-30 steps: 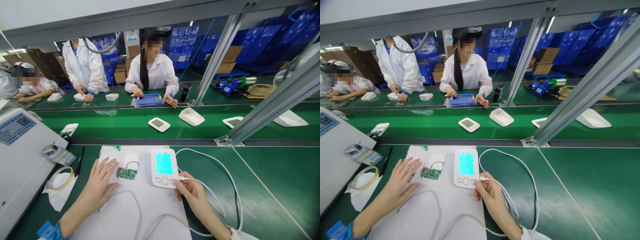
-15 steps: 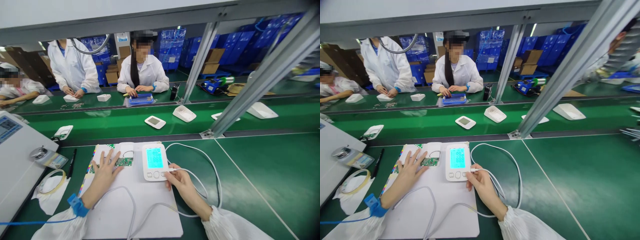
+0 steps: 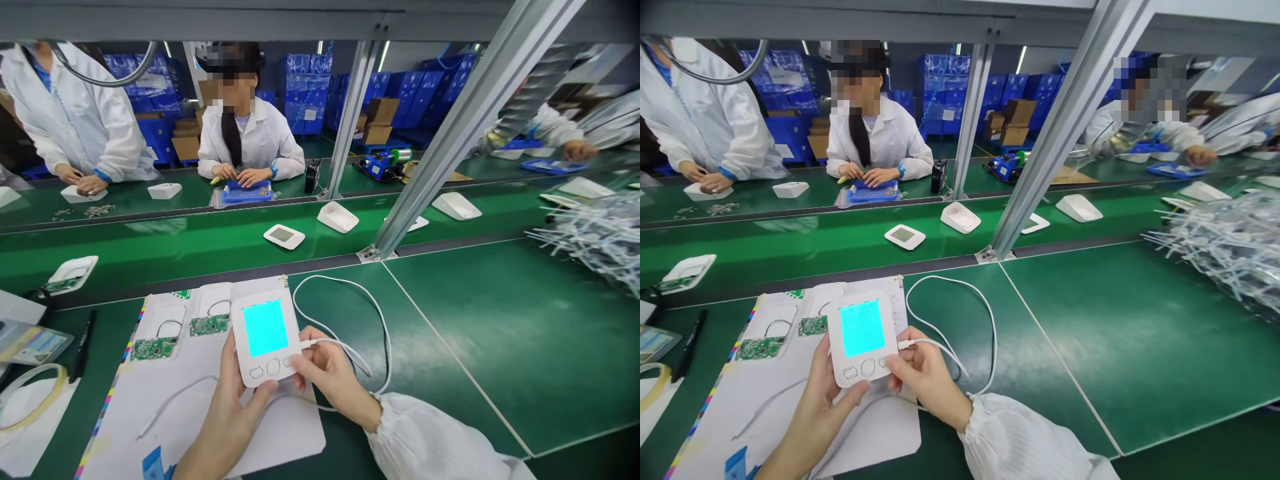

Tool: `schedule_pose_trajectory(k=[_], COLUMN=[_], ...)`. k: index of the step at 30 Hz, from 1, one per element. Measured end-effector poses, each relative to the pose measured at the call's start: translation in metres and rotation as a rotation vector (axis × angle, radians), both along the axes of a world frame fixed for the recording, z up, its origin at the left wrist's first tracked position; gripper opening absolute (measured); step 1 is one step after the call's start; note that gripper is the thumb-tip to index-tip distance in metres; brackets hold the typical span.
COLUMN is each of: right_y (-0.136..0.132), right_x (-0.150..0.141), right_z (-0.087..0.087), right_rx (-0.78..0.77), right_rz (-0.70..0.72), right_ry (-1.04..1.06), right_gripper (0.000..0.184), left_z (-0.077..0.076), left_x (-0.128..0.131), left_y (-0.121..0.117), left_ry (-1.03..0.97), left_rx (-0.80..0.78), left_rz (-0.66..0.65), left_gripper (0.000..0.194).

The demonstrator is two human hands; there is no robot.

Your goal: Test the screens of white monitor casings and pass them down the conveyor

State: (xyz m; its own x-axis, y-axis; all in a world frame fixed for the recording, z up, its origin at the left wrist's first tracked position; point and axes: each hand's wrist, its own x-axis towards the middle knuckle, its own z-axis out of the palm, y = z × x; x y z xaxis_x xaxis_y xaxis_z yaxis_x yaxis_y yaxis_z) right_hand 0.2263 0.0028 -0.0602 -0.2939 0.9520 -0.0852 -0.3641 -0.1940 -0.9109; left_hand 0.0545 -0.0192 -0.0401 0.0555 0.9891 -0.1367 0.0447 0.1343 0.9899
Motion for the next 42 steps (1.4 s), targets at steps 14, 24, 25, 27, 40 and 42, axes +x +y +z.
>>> schedule_pose_trajectory(k=[14,24,25,27,40,42], right_y=[-0.006,-0.009,-0.009,-0.008,-0.009,-0.01], right_x=[0.001,-0.001,-0.001,-0.001,-0.005,-0.005], right_z=[0.002,0.002,0.003,0.003,-0.004,-0.005], right_rx=[-0.016,-0.042,-0.044,-0.05,-0.06,-0.049], right_rz=[-0.002,-0.01,-0.009,-0.011,-0.055,-0.038], right_ry=[-0.136,-0.107,-0.106,-0.109,-0.121,-0.109], right_gripper=[0.044,0.044,0.044,0.045,0.049,0.047], left_z=[0.002,0.005,0.004,0.003,0.003,0.0], left_x=[-0.002,-0.004,-0.004,-0.004,-0.001,-0.003], left_y=[0.0,0.0,-0.001,-0.001,-0.002,-0.001], left_ry=[-0.028,0.018,0.015,0.005,-0.04,-0.023], left_rx=[-0.132,-0.109,-0.108,-0.115,-0.128,-0.106], left_rz=[0.006,-0.024,-0.024,-0.022,-0.024,-0.018], left_gripper=[0.107,0.095,0.095,0.096,0.094,0.091])
